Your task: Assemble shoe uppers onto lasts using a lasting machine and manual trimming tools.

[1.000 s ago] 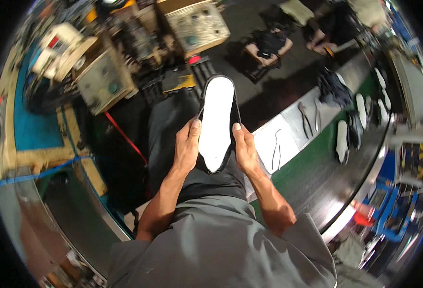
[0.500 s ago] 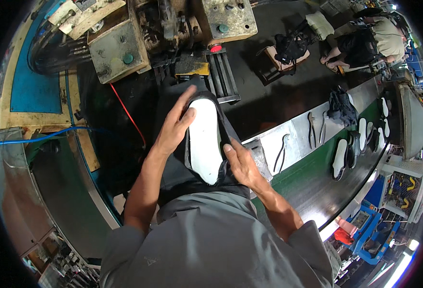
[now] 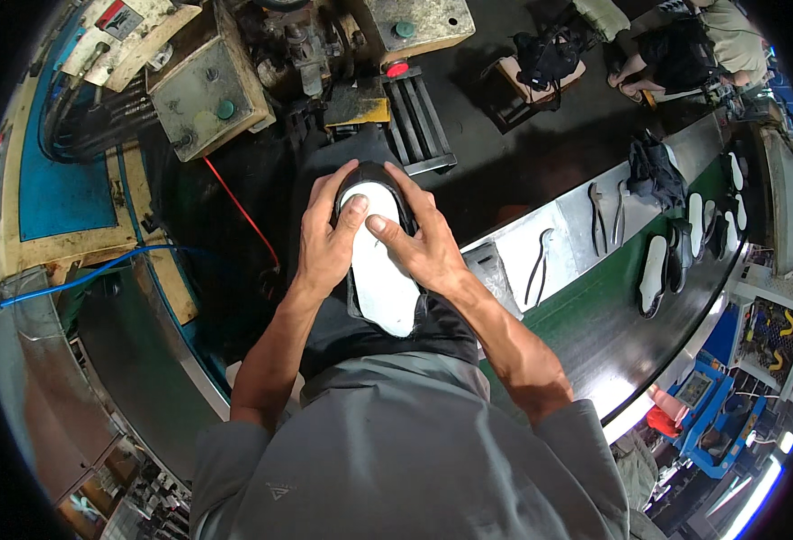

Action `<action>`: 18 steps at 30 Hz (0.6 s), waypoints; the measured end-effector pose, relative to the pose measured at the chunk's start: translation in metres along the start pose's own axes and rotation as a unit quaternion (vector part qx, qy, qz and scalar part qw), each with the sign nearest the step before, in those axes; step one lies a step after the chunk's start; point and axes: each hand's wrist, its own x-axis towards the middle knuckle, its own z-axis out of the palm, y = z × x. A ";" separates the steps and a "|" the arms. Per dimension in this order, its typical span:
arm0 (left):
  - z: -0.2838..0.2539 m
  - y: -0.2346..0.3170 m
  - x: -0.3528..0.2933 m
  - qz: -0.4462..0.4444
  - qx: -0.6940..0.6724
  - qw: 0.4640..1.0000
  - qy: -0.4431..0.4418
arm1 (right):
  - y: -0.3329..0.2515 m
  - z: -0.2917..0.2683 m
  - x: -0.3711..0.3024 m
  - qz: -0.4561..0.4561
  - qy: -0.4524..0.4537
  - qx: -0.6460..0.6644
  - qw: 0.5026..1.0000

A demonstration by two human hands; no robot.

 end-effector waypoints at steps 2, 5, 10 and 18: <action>0.004 -0.003 -0.004 -0.005 0.014 1.000 0.021 | 0.004 0.006 0.002 -0.041 0.021 -0.017 0.999; 0.007 -0.014 -0.004 0.000 0.042 0.998 0.051 | 0.013 0.013 0.004 -0.058 0.045 -0.042 0.996; -0.003 -0.019 0.001 -0.028 0.004 0.999 0.034 | 0.020 -0.002 0.007 -0.015 -0.026 0.033 0.999; -0.006 -0.027 0.010 -0.097 -0.244 0.963 -0.056 | 0.031 -0.052 0.029 0.035 -0.178 0.180 0.967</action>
